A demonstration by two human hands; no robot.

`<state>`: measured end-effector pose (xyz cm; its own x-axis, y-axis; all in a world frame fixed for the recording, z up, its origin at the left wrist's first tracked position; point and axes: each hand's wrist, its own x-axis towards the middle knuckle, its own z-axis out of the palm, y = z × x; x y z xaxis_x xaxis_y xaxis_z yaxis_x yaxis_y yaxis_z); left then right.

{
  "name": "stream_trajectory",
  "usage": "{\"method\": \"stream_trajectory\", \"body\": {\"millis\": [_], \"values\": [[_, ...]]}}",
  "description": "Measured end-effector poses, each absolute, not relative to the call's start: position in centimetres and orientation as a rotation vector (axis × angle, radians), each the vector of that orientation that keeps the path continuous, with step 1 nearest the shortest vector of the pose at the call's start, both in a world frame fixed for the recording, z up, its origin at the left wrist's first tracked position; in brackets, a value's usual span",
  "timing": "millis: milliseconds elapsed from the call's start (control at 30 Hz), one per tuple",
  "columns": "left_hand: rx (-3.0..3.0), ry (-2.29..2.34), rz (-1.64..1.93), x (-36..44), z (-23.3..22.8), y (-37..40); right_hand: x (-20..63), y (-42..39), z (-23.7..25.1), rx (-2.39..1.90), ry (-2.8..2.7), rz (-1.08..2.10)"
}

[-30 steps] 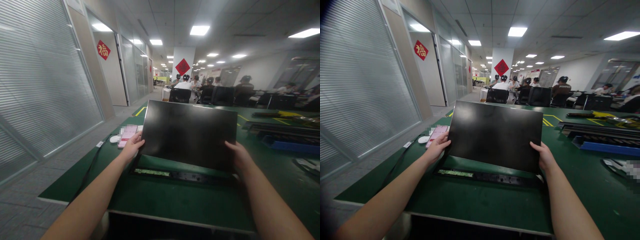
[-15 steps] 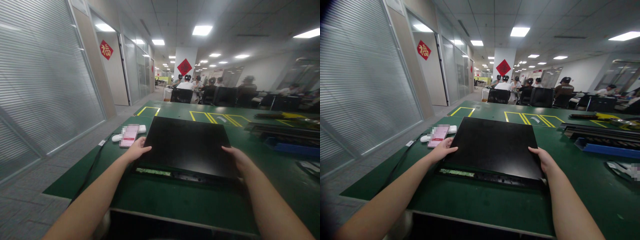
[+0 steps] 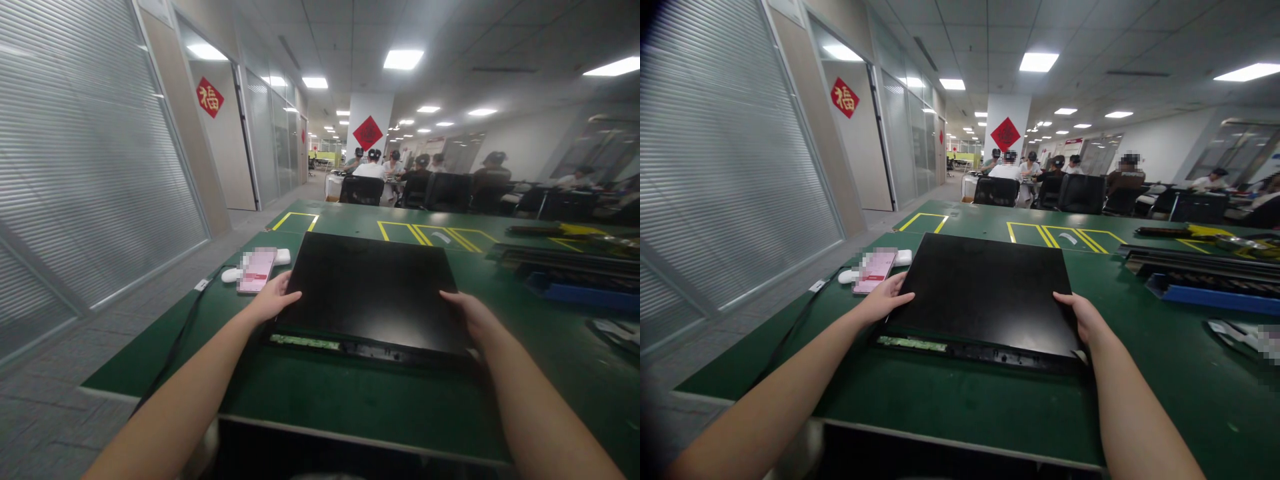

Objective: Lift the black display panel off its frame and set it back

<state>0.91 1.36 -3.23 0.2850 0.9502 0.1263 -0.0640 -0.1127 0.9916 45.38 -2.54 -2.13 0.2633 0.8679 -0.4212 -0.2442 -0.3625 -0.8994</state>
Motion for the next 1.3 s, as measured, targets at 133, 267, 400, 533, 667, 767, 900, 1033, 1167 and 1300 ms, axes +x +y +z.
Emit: {"method": "stream_trajectory", "body": {"millis": [133,267,400,533,667,767,900,1033,1167,1300], "values": [[1.38,0.919,1.105,0.76,-3.46,1.62,45.37,-2.48,-2.16,-1.491,-0.61,1.334],[1.358,0.977,1.115,0.54,-3.64,1.82,45.23,-2.59,-2.01,-1.497,-0.654,1.335],[1.345,0.998,1.103,0.48,-3.62,1.8,45.14,-2.71,-1.88,-1.509,-0.69,1.327],[1.322,1.014,1.101,0.53,-3.57,1.73,45.07,-2.73,-1.81,-1.524,-0.697,1.314],[1.326,0.977,1.096,0.54,-3.48,1.66,45.02,-2.74,-1.79,-1.521,-0.686,1.332],[1.347,0.942,1.092,0.53,-3.42,1.64,45.14,-2.66,-1.94,-1.513,-0.686,1.343],[1.347,0.938,1.086,0.53,-3.4,1.67,45.42,-2.45,-2.28,-1.51,-0.697,1.337],[1.348,0.934,1.083,0.59,-3.34,1.62,45.57,-2.36,-2.51,-1.5,-0.704,1.329],[1.341,0.936,1.083,0.64,-3.23,1.52,45.62,-2.35,-2.57,-1.503,-0.722,1.324],[1.347,0.934,1.095,0.63,-3.32,1.59,45.44,-2.49,-2.34,-1.523,-0.721,1.317]]}}
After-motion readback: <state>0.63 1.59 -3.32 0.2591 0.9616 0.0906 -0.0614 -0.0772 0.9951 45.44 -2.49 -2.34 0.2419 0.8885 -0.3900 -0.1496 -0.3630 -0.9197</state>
